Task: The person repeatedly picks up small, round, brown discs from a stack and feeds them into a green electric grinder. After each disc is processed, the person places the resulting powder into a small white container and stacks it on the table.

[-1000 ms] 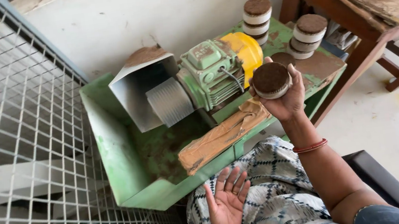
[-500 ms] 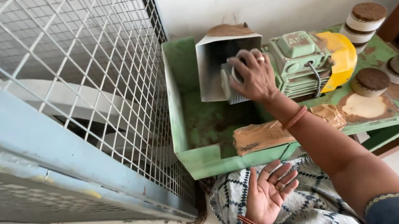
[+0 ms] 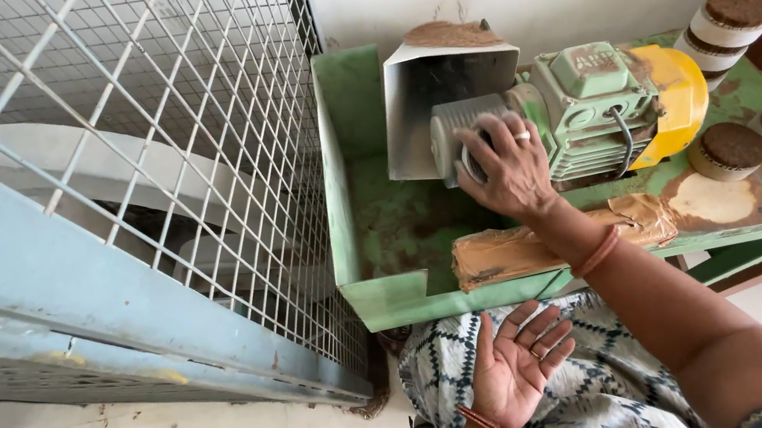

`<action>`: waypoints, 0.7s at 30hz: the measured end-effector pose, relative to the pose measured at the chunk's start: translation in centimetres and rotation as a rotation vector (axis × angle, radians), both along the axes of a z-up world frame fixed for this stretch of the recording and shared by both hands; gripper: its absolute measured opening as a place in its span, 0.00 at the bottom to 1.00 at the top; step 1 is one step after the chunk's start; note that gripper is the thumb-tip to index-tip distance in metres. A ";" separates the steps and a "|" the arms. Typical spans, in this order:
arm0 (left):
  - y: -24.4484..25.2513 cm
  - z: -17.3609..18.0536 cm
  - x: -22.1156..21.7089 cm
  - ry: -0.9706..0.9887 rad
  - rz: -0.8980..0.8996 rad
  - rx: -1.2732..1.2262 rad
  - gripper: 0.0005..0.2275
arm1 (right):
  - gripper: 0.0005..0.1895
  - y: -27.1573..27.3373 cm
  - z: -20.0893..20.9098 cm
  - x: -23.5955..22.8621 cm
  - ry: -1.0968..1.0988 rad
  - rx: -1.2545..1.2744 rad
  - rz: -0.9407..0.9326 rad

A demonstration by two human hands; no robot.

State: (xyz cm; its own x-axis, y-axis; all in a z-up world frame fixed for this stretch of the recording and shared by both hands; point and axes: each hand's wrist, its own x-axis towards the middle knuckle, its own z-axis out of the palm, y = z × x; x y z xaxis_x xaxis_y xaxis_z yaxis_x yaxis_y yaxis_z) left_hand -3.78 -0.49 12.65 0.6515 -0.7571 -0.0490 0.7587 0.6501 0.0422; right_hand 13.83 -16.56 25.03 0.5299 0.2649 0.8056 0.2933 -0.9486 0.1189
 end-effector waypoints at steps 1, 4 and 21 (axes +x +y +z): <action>0.0 0.0 0.0 0.000 0.001 0.002 0.30 | 0.25 -0.1 1.1 1.3 0.000 0.002 0.001; 0.1 0.2 0.2 -0.027 0.020 0.052 0.30 | 0.24 0.0 3.4 4.9 -0.017 0.069 -0.048; -0.1 -0.4 0.1 0.002 0.034 0.051 0.28 | 0.26 -0.4 3.3 5.3 -0.013 0.091 -0.038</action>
State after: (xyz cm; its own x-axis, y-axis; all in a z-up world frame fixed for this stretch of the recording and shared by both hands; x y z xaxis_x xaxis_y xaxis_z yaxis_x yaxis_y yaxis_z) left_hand -3.73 -0.56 12.21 0.6770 -0.7306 -0.0885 0.7360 0.6729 0.0743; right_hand 19.17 -17.00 28.29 0.5280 0.1702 0.8320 0.2554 -0.9662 0.0355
